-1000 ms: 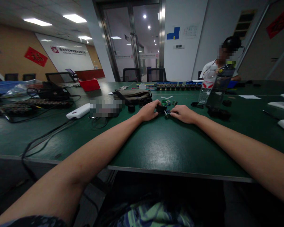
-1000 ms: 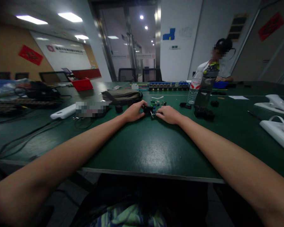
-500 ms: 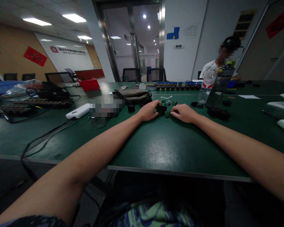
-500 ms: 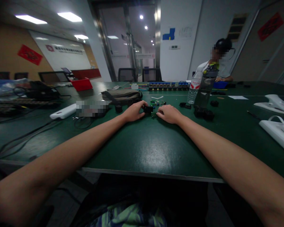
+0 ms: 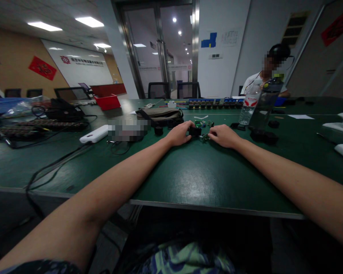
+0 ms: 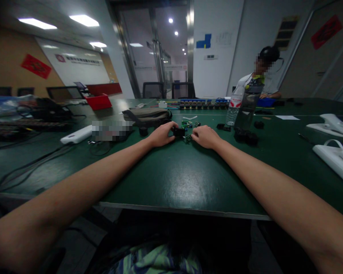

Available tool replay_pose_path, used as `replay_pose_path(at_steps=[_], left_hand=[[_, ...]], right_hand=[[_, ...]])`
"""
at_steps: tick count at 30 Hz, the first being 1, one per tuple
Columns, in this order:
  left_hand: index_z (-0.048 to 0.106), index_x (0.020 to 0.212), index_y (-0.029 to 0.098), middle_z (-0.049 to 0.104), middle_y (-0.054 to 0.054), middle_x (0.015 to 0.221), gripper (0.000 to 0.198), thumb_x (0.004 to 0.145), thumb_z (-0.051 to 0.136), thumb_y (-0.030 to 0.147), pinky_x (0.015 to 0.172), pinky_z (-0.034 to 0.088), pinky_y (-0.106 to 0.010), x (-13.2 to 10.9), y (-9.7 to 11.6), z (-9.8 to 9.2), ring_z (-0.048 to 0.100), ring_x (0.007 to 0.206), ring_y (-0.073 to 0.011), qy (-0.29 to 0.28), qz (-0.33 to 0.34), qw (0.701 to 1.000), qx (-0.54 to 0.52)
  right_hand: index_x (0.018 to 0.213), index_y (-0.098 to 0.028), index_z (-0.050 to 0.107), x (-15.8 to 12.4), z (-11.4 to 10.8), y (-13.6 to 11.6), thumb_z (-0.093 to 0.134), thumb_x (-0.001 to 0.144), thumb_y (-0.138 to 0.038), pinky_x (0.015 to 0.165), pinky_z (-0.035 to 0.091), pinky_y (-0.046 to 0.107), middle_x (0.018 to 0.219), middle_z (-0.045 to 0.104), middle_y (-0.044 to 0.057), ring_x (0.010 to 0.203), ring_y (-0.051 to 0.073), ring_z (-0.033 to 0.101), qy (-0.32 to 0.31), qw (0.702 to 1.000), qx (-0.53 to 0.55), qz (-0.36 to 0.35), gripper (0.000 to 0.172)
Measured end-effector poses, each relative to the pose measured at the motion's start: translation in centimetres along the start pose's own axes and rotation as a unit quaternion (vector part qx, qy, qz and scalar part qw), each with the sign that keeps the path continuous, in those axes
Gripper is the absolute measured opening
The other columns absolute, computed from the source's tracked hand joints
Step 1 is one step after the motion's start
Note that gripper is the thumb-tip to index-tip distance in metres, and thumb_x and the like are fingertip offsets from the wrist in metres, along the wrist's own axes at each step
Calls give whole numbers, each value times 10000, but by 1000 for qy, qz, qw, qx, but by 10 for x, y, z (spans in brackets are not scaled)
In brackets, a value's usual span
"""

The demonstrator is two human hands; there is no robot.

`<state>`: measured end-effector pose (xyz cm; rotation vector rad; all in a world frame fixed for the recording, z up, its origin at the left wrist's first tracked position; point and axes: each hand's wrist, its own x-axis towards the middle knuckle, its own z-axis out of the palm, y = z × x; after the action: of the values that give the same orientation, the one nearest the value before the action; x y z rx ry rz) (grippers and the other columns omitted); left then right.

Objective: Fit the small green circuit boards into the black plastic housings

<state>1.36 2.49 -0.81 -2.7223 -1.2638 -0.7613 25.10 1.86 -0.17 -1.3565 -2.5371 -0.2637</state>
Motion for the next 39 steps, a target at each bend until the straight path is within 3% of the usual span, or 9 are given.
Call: replay_pose_path(at_steps=[9,39], left_hand=[[524,1121,174,633,-85,1105,383,748,599,128,914,508,-366,-1,1,-2,626,1016,-231,1,9,1000,9],[520,1130,175,633,-91,1134,396,745,594,117,945,499,-377,-1,3,-4,622,1047,-236,-5,10,1000,-2]], right_hand=[[900,-162,702,-1,-2,-1,415,977,-301,732,385,297,972,732,110,900,225,659,-7,999,-26,-19,328],[806,-189,700,-1,-3,-3,420,973,-340,658,358,292,867,744,77,784,214,654,-13,1000,3,6,359]])
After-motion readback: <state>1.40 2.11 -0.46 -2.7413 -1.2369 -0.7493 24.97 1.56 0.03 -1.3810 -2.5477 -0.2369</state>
